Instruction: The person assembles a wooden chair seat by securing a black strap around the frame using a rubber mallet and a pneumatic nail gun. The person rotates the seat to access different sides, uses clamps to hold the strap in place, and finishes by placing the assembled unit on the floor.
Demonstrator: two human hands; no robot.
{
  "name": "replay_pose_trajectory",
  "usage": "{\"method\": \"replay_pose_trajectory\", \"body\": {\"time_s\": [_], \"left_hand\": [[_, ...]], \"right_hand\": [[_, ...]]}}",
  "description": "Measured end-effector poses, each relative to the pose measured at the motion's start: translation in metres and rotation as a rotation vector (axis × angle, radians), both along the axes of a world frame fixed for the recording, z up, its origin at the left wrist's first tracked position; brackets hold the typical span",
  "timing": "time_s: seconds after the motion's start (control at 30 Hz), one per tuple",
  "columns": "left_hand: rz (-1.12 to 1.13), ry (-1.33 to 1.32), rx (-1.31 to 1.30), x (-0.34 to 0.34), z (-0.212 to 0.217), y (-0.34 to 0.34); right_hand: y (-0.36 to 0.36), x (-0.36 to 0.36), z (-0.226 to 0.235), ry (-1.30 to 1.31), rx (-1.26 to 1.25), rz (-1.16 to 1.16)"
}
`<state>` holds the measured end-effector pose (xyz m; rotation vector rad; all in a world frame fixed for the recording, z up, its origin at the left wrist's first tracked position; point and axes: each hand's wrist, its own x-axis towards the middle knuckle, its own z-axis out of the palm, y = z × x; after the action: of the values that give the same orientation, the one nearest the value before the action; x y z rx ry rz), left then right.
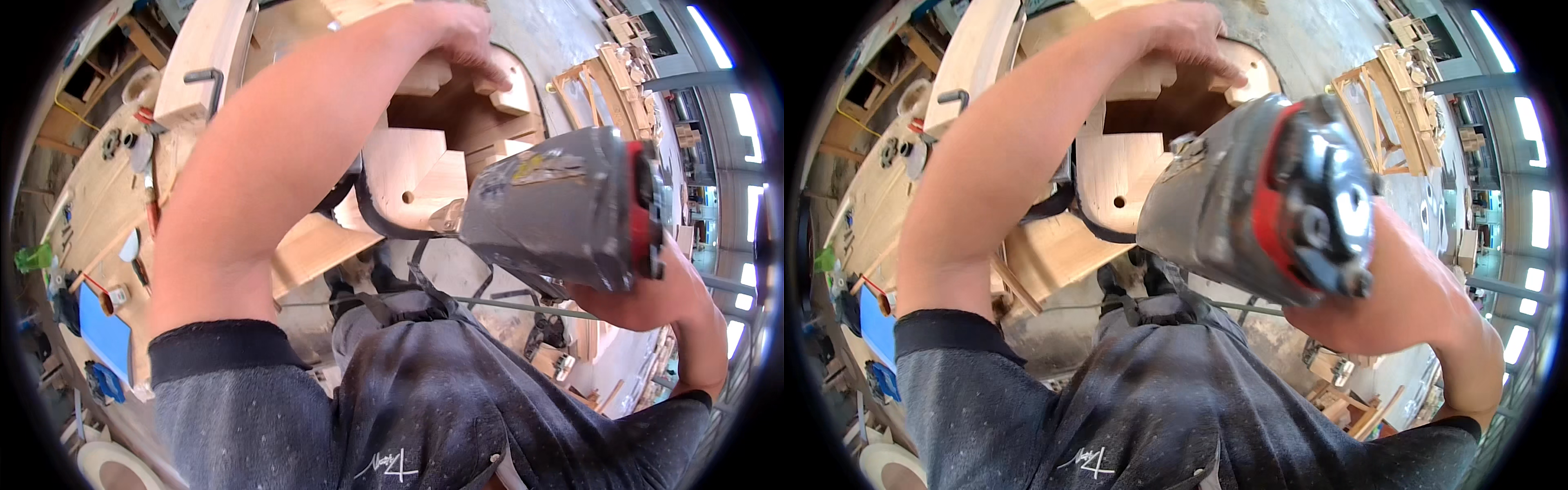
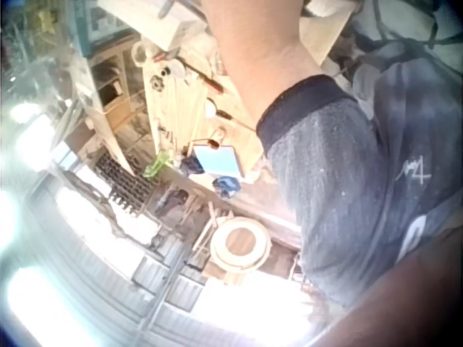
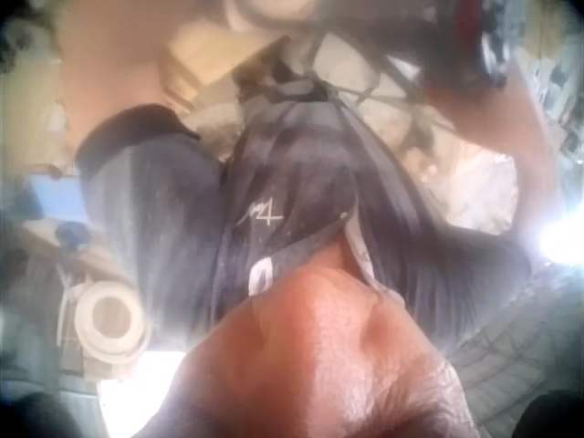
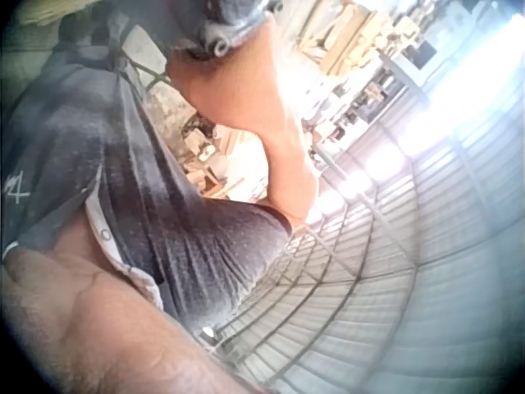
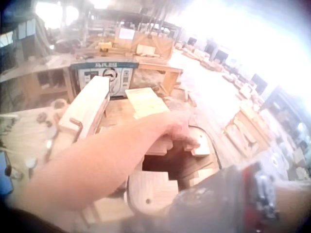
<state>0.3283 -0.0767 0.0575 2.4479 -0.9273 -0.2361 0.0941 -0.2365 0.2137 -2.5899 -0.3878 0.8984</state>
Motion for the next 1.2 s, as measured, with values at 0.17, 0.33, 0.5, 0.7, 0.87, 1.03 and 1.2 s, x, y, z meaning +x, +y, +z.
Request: {"method": "replay_pose_trajectory", "body": {"time_s": [0.17, 0.33, 0.5, 0.7, 0.87, 1.03, 1.2], "left_hand": [[-0.008, 0.076, 0.006, 0.002, 0.001, -0.008], [0.002, 0.063, 0.006, -0.002, 0.008, -0.003], [0.052, -0.129, -0.276, -0.019, 0.033, 0.026], [0.113, -0.862, -0.685, -0.184, 0.084, 0.063], [0.208, -0.596, -0.689, -0.383, -0.009, 0.093], [0.793, -0.043, -0.695, -0.463, -0.085, 0.086], [0.899, 0.427, -1.299, -0.504, -0.121, 0.095]], "right_hand": [[-0.001, -0.011, 0.001, 0.055, 0.044, -0.130], [-0.045, -0.058, -0.016, -0.136, 0.230, -0.285], [-0.086, -0.097, -0.051, -0.066, 0.298, -0.442], [-0.094, -0.112, -0.104, -0.417, 0.532, -0.071], [-0.015, -0.094, -0.119, -0.111, 0.933, -0.107], [0.083, -0.089, -0.125, 0.107, 0.937, 0.180], [0.197, -0.111, -0.155, 0.526, 1.257, 0.007]]}}
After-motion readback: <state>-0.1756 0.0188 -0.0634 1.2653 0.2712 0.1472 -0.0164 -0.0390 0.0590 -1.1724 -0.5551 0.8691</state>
